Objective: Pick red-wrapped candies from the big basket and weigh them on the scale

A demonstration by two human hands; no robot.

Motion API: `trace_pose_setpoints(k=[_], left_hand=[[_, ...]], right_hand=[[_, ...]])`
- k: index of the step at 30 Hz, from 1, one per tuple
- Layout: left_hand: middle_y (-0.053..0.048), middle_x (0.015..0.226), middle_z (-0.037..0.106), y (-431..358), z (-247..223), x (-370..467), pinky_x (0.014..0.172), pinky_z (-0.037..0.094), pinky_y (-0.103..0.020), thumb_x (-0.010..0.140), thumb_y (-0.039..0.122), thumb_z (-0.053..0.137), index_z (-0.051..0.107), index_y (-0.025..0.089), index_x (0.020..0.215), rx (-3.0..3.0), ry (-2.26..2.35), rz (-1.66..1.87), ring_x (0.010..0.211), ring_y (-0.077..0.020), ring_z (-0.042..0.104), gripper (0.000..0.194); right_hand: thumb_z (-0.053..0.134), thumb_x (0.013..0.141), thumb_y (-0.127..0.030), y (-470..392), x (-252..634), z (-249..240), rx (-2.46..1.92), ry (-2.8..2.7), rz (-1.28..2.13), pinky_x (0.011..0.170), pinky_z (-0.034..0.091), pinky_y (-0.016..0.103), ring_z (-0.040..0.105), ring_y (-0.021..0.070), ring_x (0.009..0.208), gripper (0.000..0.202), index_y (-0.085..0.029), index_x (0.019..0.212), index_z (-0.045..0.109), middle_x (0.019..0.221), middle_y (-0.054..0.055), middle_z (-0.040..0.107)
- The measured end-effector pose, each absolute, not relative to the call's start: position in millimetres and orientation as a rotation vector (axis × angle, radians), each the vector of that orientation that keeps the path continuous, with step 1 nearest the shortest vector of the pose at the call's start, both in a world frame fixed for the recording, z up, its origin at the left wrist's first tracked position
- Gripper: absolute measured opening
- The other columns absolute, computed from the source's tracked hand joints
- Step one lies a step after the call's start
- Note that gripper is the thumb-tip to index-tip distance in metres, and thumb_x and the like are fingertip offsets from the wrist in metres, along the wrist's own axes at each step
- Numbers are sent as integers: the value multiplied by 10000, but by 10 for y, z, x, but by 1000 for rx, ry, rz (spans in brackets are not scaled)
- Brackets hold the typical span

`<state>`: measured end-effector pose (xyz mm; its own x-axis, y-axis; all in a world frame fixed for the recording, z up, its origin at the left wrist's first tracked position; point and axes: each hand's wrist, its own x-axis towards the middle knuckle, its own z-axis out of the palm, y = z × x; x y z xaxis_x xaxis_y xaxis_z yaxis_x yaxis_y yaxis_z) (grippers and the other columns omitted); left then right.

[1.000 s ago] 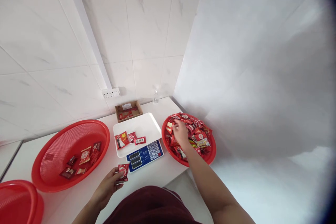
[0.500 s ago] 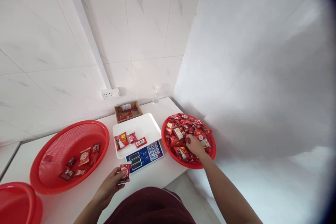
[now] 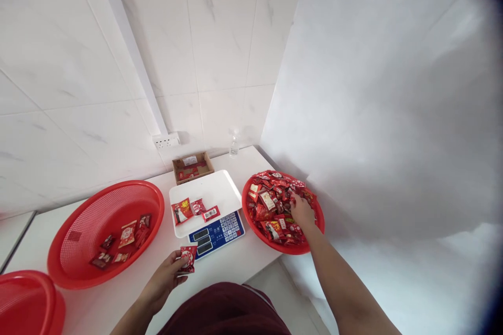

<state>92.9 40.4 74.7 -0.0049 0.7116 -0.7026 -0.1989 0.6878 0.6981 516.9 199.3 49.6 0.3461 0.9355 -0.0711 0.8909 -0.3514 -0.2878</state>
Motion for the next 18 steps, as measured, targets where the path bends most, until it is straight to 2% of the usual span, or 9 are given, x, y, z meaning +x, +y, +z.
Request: trace_pose_setpoints(k=[4, 9, 11, 14, 18], left_hand=[[0, 809, 667, 358, 722, 868, 690, 429, -243, 579, 484, 785, 559, 211, 964, 443, 1416, 751, 736, -135, 611, 523], [-9, 802, 667, 351, 686, 865, 678, 424, -248, 560, 502, 785, 563, 205, 948, 443, 1459, 772, 753, -154, 624, 536], [-16, 807, 672, 357, 677, 881, 676, 423, -252, 559, 515, 775, 571, 206, 958, 450, 1467, 779, 763, -162, 630, 544], [-22, 818, 677, 363, 676, 908, 683, 424, -258, 561, 525, 766, 580, 210, 969, 459, 1477, 776, 784, -172, 637, 548], [-27, 832, 675, 360, 688, 945, 694, 427, -262, 574, 538, 757, 581, 212, 962, 462, 1492, 785, 809, -181, 638, 536]], right_hand=[[303, 920, -342, 2002, 5258, 564, -2188, -1601, 293, 854, 426, 317, 568, 224, 1062, 423, -175, 1219, 551, 1192, 131, 598], [297, 922, -409, 2133, 5190, 633, -2248, -1672, 206, 799, 434, 328, 605, 219, 899, 435, -179, 950, 665, 993, 113, 648], [340, 909, -440, 2210, 5108, 626, -2289, -1727, 190, 803, 436, 340, 607, 223, 907, 417, -190, 993, 662, 1086, 117, 617], [429, 876, -420, 2318, 4993, 583, -2329, -1827, 223, 821, 440, 376, 607, 252, 960, 402, -201, 1163, 603, 1274, 137, 526], [459, 849, -288, 2383, 4952, 496, -2299, -1955, 242, 846, 437, 414, 614, 277, 968, 317, -201, 1099, 634, 1219, 133, 566]])
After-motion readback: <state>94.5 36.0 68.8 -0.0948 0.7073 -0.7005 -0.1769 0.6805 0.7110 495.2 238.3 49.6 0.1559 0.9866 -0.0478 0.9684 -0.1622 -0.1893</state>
